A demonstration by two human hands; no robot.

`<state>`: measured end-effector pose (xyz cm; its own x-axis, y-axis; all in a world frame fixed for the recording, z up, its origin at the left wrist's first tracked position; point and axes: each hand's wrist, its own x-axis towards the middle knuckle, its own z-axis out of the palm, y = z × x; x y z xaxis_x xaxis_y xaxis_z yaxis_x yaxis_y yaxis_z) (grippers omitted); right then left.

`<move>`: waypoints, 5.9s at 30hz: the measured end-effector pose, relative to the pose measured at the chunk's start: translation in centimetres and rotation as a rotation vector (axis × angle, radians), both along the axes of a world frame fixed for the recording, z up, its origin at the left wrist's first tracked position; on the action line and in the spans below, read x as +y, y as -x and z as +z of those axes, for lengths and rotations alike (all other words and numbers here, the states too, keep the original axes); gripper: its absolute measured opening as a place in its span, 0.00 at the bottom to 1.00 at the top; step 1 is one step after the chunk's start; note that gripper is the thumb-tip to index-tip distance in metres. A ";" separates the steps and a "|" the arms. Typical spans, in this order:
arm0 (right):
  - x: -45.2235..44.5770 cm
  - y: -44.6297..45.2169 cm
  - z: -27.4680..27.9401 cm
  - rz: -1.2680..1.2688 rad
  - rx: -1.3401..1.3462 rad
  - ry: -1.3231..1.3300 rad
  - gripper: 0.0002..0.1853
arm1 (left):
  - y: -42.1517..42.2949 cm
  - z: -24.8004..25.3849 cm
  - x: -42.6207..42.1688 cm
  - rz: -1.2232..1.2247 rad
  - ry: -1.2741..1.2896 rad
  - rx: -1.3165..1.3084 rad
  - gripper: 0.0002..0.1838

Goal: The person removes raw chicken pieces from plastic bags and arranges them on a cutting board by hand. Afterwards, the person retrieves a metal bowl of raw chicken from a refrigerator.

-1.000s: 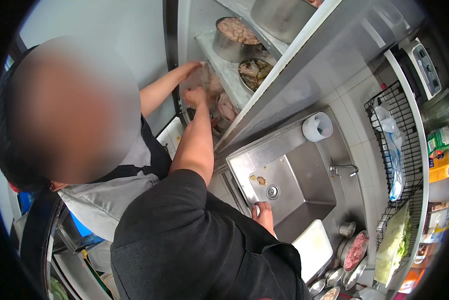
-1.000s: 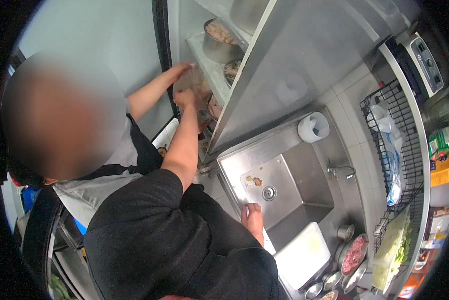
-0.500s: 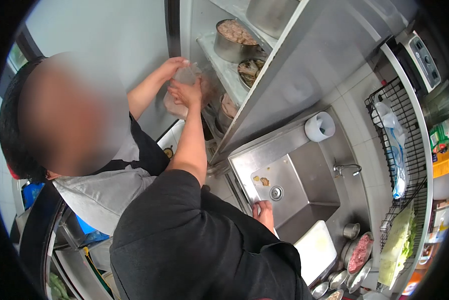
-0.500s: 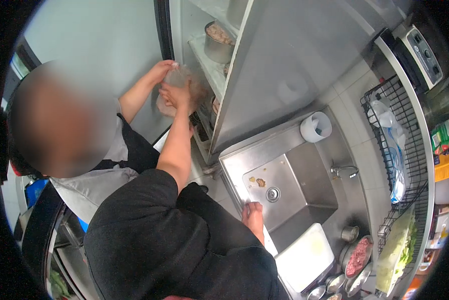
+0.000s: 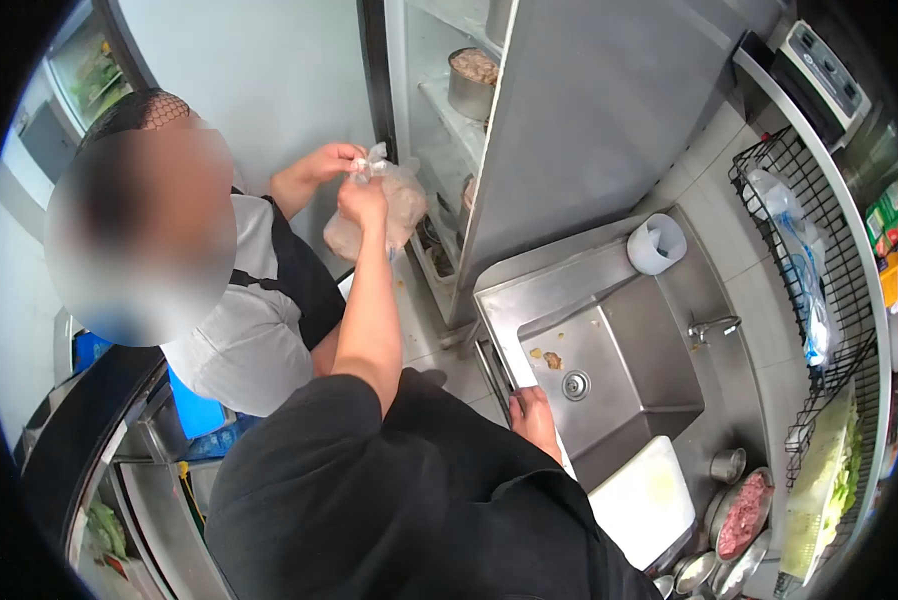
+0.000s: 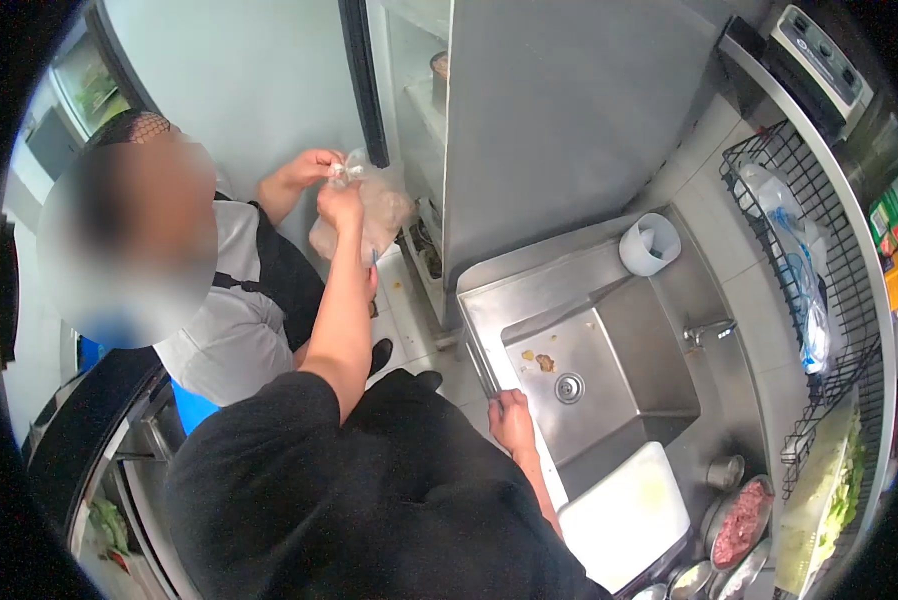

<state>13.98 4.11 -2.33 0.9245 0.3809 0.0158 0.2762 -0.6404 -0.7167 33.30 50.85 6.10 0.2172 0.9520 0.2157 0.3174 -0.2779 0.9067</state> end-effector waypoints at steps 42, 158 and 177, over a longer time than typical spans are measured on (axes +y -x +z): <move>-43.9 20.6 -2.1 -0.932 0.107 -0.203 0.38 | 23.4 -7.5 -75.3 -2.128 -0.189 0.337 0.19; -39.3 18.7 -3.5 -1.287 -0.086 -0.121 0.41 | 15.4 -19.4 -57.2 -1.486 1.380 0.433 0.27; -34.3 11.3 -4.1 -1.534 0.235 0.771 0.41 | -4.1 -14.9 -46.3 -1.476 1.416 0.347 0.28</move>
